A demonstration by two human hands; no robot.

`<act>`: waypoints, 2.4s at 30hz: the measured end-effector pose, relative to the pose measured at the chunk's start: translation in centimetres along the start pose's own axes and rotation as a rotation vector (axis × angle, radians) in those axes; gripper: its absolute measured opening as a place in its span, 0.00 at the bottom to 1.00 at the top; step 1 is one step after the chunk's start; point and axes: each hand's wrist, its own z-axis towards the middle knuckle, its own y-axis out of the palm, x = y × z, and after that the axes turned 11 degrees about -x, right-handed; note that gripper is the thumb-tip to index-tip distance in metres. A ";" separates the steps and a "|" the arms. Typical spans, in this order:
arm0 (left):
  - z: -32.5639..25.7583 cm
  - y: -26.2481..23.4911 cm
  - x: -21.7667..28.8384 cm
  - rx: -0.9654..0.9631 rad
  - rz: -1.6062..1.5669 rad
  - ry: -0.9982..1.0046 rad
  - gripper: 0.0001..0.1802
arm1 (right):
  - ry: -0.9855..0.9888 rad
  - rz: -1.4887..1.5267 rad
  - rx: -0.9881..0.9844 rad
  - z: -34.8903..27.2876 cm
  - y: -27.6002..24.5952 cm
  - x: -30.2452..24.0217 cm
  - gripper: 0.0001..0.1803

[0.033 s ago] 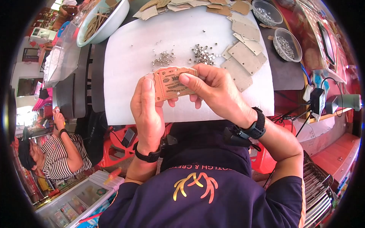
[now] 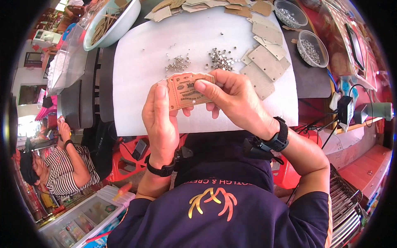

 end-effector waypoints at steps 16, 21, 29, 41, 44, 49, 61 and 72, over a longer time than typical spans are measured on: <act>-3.6 -1.4 -2.3 0.162 -0.405 -0.094 0.09 | 0.115 0.003 -0.075 -0.1 2.2 1.8 0.15; -3.4 -1.7 -2.5 0.262 -0.423 -0.003 0.08 | 0.113 0.056 -0.103 0.7 3.3 1.4 0.15; -3.7 -3.8 -2.3 0.291 -0.325 -0.032 0.07 | 0.188 -0.279 -0.198 3.0 0.8 -1.4 0.14; -3.9 -4.2 -3.1 0.250 -0.317 -0.157 0.09 | -0.179 -1.234 -0.042 12.0 -5.5 -3.1 0.08; -4.0 -4.4 -3.3 0.258 -0.332 -0.173 0.09 | -0.107 -1.325 -0.078 13.6 -5.3 -2.3 0.07; -4.2 -4.9 -3.6 0.240 -0.349 -0.187 0.09 | 0.094 -1.444 -0.173 14.6 -4.0 -2.6 0.08; -4.0 -4.8 -3.2 0.225 -0.339 -0.218 0.09 | -0.148 -1.521 -0.110 18.0 -3.3 -1.4 0.07; -4.2 -4.9 -3.4 0.196 -0.307 -0.217 0.09 | -0.315 -1.577 -0.179 19.3 -3.0 0.3 0.05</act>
